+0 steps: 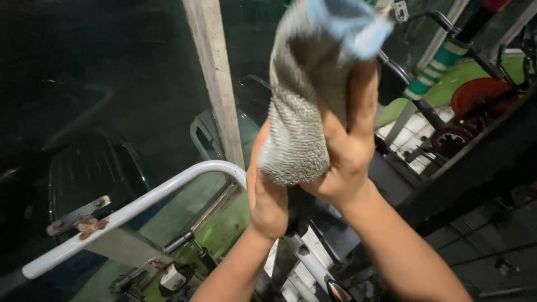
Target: Wiping down various pieces of gym equipment and workout machines with a cloth.
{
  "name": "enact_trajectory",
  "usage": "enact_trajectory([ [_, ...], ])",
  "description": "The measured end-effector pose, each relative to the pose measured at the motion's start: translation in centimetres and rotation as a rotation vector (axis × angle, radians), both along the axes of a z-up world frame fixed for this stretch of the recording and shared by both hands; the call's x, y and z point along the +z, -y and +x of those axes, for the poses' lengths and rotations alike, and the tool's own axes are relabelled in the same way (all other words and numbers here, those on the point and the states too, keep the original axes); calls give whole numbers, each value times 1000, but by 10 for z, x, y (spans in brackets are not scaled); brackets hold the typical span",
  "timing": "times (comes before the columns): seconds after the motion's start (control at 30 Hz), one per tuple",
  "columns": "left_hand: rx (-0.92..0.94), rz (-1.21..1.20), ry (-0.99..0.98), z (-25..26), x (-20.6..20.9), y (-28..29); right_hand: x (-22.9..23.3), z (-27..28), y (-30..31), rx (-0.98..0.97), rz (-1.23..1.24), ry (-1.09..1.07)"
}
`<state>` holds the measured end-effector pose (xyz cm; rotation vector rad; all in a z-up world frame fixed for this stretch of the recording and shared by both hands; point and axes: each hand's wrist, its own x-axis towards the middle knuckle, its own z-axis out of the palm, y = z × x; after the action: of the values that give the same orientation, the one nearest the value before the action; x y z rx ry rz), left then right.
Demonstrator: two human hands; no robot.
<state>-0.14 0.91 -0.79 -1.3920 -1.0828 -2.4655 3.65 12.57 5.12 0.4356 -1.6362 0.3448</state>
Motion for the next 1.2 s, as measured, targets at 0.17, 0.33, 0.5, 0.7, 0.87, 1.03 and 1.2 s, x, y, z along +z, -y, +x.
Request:
enact_trajectory([
  [0.17, -142, 31, 38, -12, -3, 11, -59, 4, -10, 31, 31, 47],
  [0.33, -133, -50, -12, -12, 16, 20, -55, 25, -26, 185, 67, 58],
  [0.5, -33, -92, -84, 0, 31, 21, 42, 16, -3, -67, 81, 68],
  [0.7, -152, 4, 31, -5, 18, 22, 2, 0, -2, -31, 101, 2],
  [0.87, -182, 3, -21, 4, 34, 30, -43, 23, -24, 119, 70, 69],
  [1.03, 43, -56, -149, 6, 54, 24, 44, 31, -7, -16, -12, -80],
  [1.2, 4, 18, -137, 1, 70, 21, 70, 8, 12, -2, -33, 54],
])
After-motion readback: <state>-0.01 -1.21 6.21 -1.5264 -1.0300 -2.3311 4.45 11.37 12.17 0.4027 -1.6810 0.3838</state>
